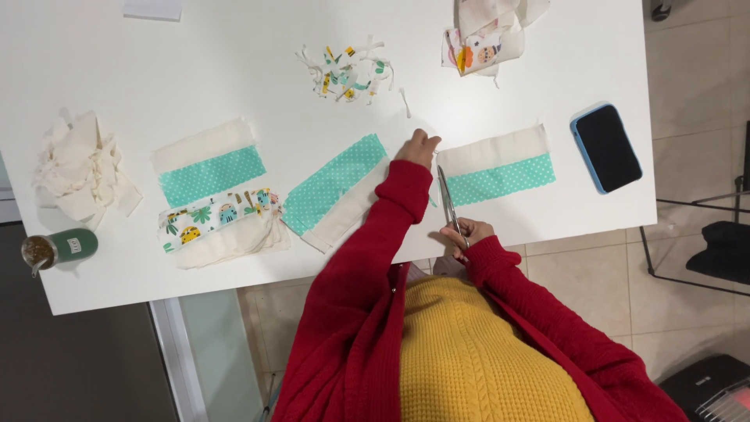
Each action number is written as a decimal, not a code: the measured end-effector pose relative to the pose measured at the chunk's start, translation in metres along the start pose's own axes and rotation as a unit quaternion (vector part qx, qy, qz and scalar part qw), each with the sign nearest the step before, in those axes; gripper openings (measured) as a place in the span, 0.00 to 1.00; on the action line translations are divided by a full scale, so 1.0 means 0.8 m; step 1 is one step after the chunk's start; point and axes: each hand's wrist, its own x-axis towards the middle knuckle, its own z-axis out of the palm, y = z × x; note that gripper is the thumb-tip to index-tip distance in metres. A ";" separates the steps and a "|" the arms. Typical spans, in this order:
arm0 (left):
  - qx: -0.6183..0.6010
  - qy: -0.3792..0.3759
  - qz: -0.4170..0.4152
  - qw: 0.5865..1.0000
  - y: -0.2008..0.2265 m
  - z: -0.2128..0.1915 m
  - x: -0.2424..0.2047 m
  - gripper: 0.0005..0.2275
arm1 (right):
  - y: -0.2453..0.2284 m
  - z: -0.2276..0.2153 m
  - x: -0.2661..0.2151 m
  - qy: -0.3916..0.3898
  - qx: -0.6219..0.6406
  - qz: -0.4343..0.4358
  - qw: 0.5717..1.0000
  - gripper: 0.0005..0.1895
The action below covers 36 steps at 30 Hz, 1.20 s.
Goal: Cutting and organizing pieces of patterned fabric at a workshop table.
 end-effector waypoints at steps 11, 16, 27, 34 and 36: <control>0.050 -0.001 0.048 0.998 -0.038 0.056 -0.008 0.02 | -0.001 -0.004 -0.001 -0.032 0.043 -0.021 0.998 0.14; 0.067 -0.032 0.022 0.997 -0.037 0.057 -0.007 0.02 | -0.035 0.002 -0.008 -0.023 0.011 -0.014 1.000 0.15; 0.042 -0.036 -0.025 0.998 -0.038 0.058 -0.004 0.03 | -0.023 0.001 -0.003 -0.007 0.031 0.012 0.999 0.15; 0.017 -0.008 -0.003 1.000 -0.020 0.027 -0.003 0.09 | 0.006 -0.016 -0.019 -0.029 -0.009 -0.026 0.999 0.16; 0.004 -0.007 0.017 1.000 -0.010 0.014 -0.002 0.15 | 0.007 -0.021 -0.034 -0.049 -0.032 -0.024 0.998 0.19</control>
